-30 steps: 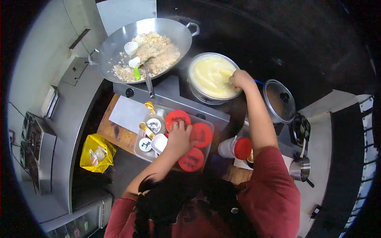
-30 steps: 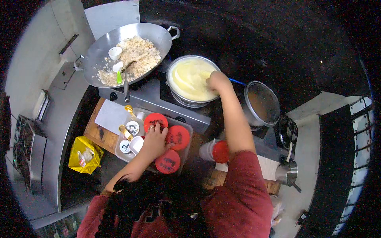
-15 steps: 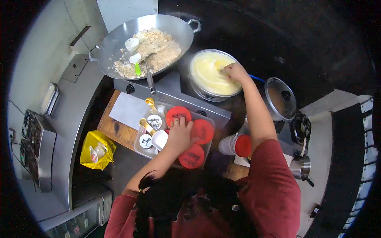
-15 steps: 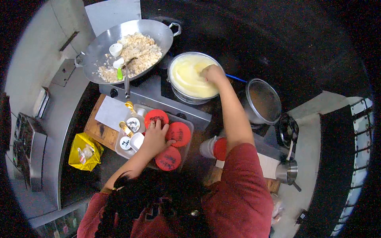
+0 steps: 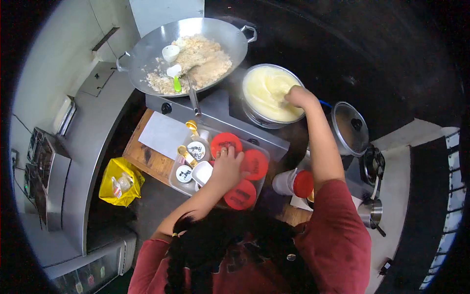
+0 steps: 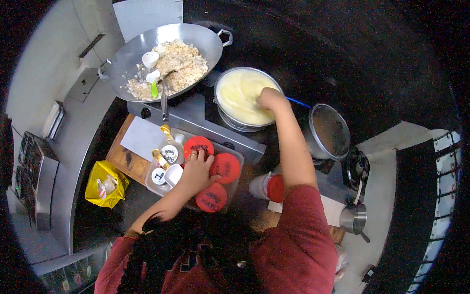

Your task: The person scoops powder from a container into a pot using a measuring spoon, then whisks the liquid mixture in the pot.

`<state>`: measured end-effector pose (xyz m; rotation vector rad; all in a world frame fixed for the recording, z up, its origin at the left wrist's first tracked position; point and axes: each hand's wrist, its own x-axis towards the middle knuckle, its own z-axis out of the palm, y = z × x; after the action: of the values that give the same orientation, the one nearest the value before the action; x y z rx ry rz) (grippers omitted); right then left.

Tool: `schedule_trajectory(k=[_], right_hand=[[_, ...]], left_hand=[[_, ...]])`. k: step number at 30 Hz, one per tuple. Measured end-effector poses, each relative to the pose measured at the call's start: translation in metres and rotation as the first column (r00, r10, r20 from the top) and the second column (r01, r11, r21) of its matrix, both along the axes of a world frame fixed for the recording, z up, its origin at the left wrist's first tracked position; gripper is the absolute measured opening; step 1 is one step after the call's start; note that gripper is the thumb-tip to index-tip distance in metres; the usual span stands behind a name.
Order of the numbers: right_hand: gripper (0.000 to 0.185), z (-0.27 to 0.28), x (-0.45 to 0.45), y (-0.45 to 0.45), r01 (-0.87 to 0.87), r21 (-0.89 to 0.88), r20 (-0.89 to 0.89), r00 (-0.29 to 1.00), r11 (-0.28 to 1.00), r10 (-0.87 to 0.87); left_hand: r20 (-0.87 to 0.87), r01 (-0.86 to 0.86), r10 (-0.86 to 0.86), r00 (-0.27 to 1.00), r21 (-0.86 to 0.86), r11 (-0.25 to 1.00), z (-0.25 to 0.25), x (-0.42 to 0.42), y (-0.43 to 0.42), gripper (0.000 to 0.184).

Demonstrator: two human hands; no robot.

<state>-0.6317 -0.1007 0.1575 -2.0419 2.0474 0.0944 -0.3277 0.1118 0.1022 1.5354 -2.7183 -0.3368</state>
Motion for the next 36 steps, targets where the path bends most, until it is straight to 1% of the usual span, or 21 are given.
schedule_trajectory(k=[1,2,3,5,7,9,13,14,15,17,19,22,23,25,27,29,30,31,33,35,36], right_hand=[[0.039,-0.002,-0.007,0.000,0.043,-0.022,-0.084,0.995,0.999,-0.045],[0.040,-0.012,-0.016,-0.005,0.021,-0.125,-0.088,0.996,0.992,-0.032],[0.040,-0.017,-0.018,-0.012,0.031,-0.122,-0.090,0.995,0.992,-0.043],[0.036,-0.027,-0.011,-0.026,0.180,-0.114,0.120,0.979,0.977,-0.166],[0.039,0.001,0.007,-0.002,0.096,-0.095,0.199,0.977,0.991,-0.075],[0.041,0.016,0.017,0.005,-0.074,0.135,0.097,0.993,0.988,0.062],[0.039,0.004,-0.007,-0.004,-0.027,0.014,-0.160,0.987,1.000,0.029],[0.039,-0.002,-0.005,-0.005,0.138,-0.129,0.029,0.990,0.982,-0.135],[0.039,-0.005,-0.008,-0.004,0.144,-0.130,0.026,0.990,0.981,-0.141],[0.040,-0.007,0.005,0.000,0.056,-0.062,0.312,0.950,0.997,-0.034],[0.042,0.012,0.019,0.005,0.008,0.032,0.245,0.969,0.999,-0.016],[0.040,0.020,0.015,0.002,-0.040,0.182,-0.048,0.998,0.982,0.049],[0.040,0.012,0.008,-0.002,-0.040,0.184,-0.048,0.998,0.982,0.049],[0.037,-0.004,-0.005,-0.011,0.163,-0.217,0.025,0.987,0.962,-0.162],[0.038,-0.008,-0.003,-0.018,0.200,-0.187,0.056,0.980,0.962,-0.193],[0.039,-0.014,0.006,-0.018,0.019,-0.077,0.261,0.965,0.997,0.002],[0.040,0.007,0.021,-0.006,-0.086,0.024,0.048,0.995,0.996,0.085],[0.040,0.012,0.024,-0.004,-0.095,0.020,0.049,0.994,0.995,0.093],[0.039,0.014,0.014,-0.001,-0.029,0.088,-0.138,0.990,0.996,0.041],[0.038,0.002,0.001,-0.010,0.057,0.044,-0.109,0.993,0.997,-0.052],[0.039,-0.023,-0.007,-0.024,0.080,-0.084,-0.044,0.995,0.993,-0.084]], left_hand=[[-0.005,0.000,0.000,1.000,0.005,1.000,0.002,0.000,0.001,0.079],[-0.009,0.007,-0.007,1.000,0.013,1.000,0.004,-0.001,0.003,0.079],[-0.012,0.018,-0.018,1.000,0.016,1.000,0.006,-0.002,0.003,0.079],[-0.026,-0.003,0.005,1.000,0.059,0.998,0.007,-0.003,0.001,0.079],[-0.003,0.010,-0.009,1.000,0.055,0.998,0.002,-0.003,-0.001,0.080],[0.021,0.012,-0.013,1.000,0.051,0.999,0.001,-0.001,-0.003,0.081],[-0.015,0.005,-0.004,1.000,0.028,1.000,0.004,-0.001,0.002,0.080],[-0.039,-0.003,0.003,0.999,0.021,1.000,0.006,-0.002,0.002,0.080],[-0.042,0.004,-0.003,0.999,0.020,1.000,0.008,-0.003,0.002,0.080],[-0.033,-0.006,0.008,0.999,0.062,0.998,0.010,-0.003,0.000,0.080],[-0.028,0.001,0.000,1.000,0.041,0.999,0.001,-0.001,-0.002,0.081],[-0.020,0.005,-0.004,1.000,0.037,0.999,0.000,0.000,0.000,0.081],[-0.020,0.007,-0.006,1.000,0.043,0.999,0.001,-0.001,0.000,0.081],[-0.033,0.001,0.000,0.999,0.029,1.000,0.000,0.000,0.001,0.081],[-0.046,-0.008,0.009,0.999,0.019,1.000,-0.004,-0.001,0.002,0.081],[-0.045,-0.004,0.003,0.999,-0.021,1.000,-0.008,0.001,0.003,0.078],[-0.044,-0.010,0.009,0.999,-0.023,1.000,-0.006,0.002,0.002,0.078],[-0.007,-0.002,0.002,1.000,0.007,1.000,-0.004,0.000,-0.001,0.078],[0.029,0.005,-0.006,1.000,0.039,0.999,0.001,0.000,-0.002,0.078],[-0.004,0.000,0.001,1.000,0.053,0.999,0.005,-0.001,0.000,0.080],[-0.007,0.010,-0.010,1.000,0.054,0.999,0.006,-0.002,0.001,0.080]])
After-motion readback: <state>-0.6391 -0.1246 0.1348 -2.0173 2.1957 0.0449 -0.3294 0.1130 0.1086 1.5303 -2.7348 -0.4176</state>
